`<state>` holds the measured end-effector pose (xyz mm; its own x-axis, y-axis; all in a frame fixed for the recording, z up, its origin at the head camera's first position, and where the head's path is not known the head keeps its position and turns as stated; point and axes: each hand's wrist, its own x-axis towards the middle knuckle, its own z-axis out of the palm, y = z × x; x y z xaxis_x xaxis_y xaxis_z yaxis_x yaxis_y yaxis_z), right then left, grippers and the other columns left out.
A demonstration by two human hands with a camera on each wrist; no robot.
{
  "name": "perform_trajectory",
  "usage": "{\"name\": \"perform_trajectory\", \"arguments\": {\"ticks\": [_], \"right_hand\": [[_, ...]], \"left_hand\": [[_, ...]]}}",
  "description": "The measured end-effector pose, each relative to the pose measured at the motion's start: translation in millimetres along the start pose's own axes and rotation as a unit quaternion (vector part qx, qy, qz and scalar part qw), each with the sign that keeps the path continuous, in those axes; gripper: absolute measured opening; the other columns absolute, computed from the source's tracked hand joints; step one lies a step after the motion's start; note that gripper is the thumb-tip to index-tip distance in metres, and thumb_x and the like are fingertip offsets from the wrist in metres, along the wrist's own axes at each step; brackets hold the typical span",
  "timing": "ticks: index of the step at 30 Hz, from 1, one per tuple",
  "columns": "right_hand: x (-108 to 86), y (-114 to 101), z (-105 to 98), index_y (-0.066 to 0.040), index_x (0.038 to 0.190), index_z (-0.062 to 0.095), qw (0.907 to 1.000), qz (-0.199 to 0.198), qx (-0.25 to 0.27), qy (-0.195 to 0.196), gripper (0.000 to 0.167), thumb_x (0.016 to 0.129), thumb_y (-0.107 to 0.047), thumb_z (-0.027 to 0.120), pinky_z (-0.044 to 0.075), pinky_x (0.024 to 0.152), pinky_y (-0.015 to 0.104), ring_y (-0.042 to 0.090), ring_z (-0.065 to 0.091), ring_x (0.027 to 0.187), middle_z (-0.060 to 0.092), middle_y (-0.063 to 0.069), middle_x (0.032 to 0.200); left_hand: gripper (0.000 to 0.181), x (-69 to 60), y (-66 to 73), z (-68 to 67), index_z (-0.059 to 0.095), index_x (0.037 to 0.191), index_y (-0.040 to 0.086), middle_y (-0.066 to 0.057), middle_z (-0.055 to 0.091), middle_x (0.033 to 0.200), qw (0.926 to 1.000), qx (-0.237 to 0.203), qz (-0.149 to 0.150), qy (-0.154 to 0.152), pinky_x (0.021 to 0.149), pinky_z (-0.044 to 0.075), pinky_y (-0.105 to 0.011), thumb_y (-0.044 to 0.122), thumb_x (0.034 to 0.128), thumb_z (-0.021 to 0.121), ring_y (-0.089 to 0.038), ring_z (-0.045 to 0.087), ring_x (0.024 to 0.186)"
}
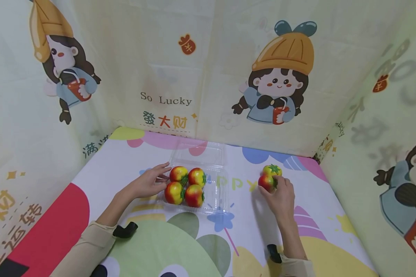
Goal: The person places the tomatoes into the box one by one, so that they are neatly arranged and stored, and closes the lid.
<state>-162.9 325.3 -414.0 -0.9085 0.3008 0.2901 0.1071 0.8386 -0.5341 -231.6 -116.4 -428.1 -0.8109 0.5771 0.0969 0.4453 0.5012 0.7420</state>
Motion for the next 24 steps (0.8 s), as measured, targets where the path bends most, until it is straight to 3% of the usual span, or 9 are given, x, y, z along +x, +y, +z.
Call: {"name": "perform_trajectory", "arguments": {"ticks": [24], "right_hand": [[-1.6, -20, 7, 0.007, 0.133, 0.056, 0.9993, -0.026, 0.024, 0.012, 0.067, 0.082, -0.026, 0.085, 0.051, 0.094, 0.062, 0.043, 0.053, 0.114, 0.057, 0.028, 0.125]], "left_hand": [[0.063, 0.4, -0.6, 0.8, 0.043, 0.151, -0.007, -0.027, 0.030, 0.163, 0.9999, 0.008, -0.006, 0.003, 0.100, 0.055, -0.047, 0.011, 0.0925, 0.058, -0.033, 0.066, 0.119]]}}
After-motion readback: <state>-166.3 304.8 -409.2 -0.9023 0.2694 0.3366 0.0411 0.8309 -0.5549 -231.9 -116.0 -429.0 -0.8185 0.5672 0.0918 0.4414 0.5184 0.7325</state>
